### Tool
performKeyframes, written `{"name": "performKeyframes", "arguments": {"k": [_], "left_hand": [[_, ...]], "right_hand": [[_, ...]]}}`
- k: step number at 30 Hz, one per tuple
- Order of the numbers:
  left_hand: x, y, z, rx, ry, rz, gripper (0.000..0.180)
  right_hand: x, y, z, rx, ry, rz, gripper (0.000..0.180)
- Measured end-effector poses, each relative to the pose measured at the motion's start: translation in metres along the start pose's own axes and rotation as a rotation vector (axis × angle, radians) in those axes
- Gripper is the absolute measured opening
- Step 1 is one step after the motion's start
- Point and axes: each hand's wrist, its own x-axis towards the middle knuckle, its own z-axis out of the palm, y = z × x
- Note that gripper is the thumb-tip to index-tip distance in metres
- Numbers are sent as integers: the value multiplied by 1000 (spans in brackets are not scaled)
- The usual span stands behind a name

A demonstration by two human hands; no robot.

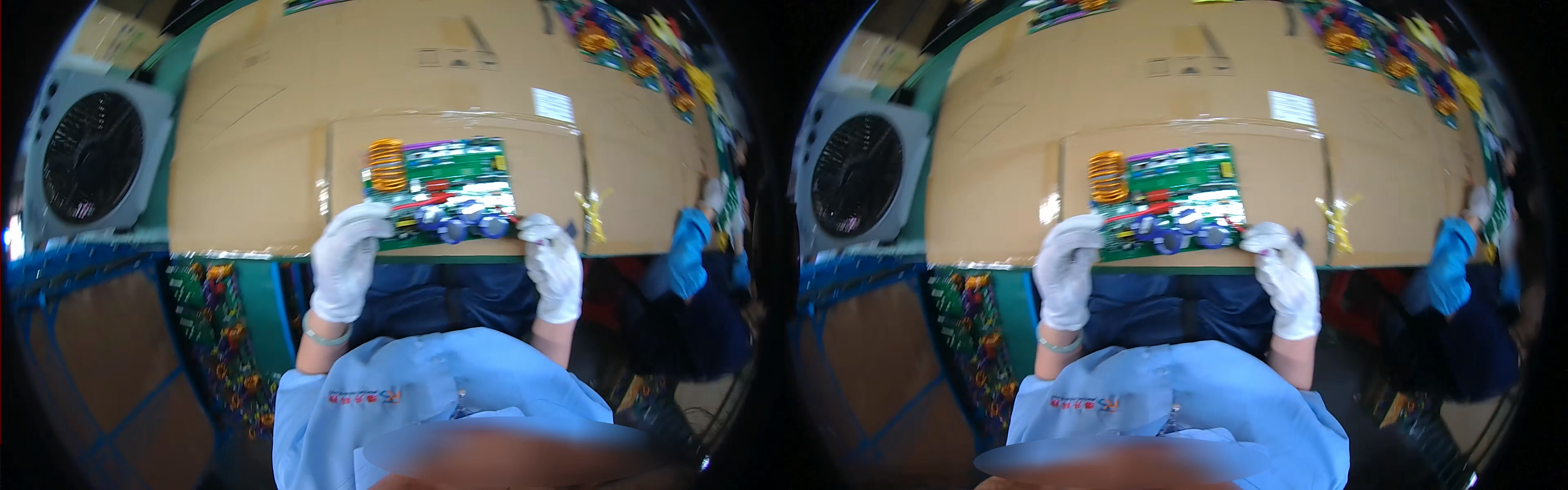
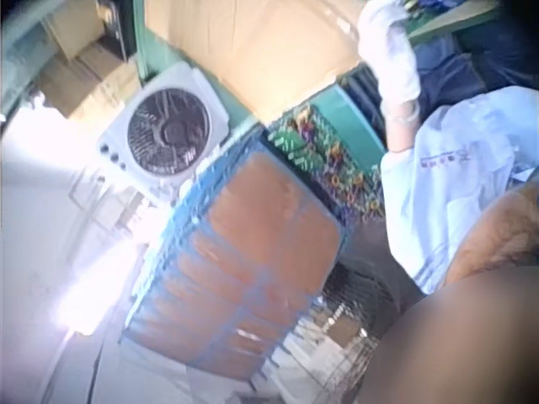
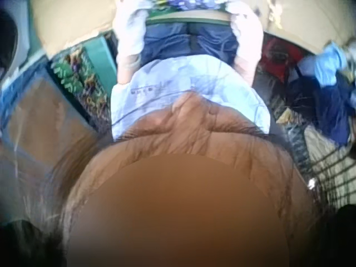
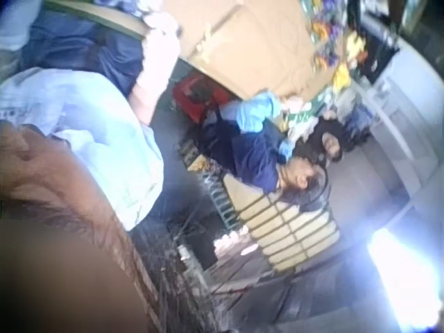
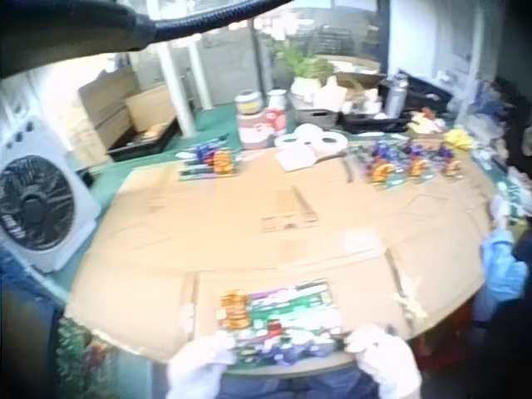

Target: The person puts on white gloves and picks up a green circuit board from a tray. They use a small metal scraper to clean the back surface of the board, removing white residue. The person then places the board back into the tray and repeats the process with another board.

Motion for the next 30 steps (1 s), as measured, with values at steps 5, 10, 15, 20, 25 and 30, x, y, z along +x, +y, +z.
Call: {"name": "performKeyframes", "arguments": {"k": [5, 10, 15, 20, 25, 30], "left_hand": [[-6, -8, 0, 120, 20, 69, 29], [-7, -6, -2, 272, 27, 48, 27], [-7, -10, -3, 277, 21, 80, 32], [-7, -13, 0, 243, 35, 58, 33], [-11, -18, 2, 177, 43, 13, 32], [-13, -13, 2, 192, 57, -31, 28]], "right_hand": [[-5, 8, -6, 14, 20, 32, 30], [-5, 3, -2, 86, 45, 122, 28], [-4, 10, -6, 89, 40, 72, 27], [-4, 9, -6, 71, 49, 65, 25], [-4, 0, 18, -83, 354, 30, 31], [-7, -5, 41, -546, 307, -545, 19]]}}
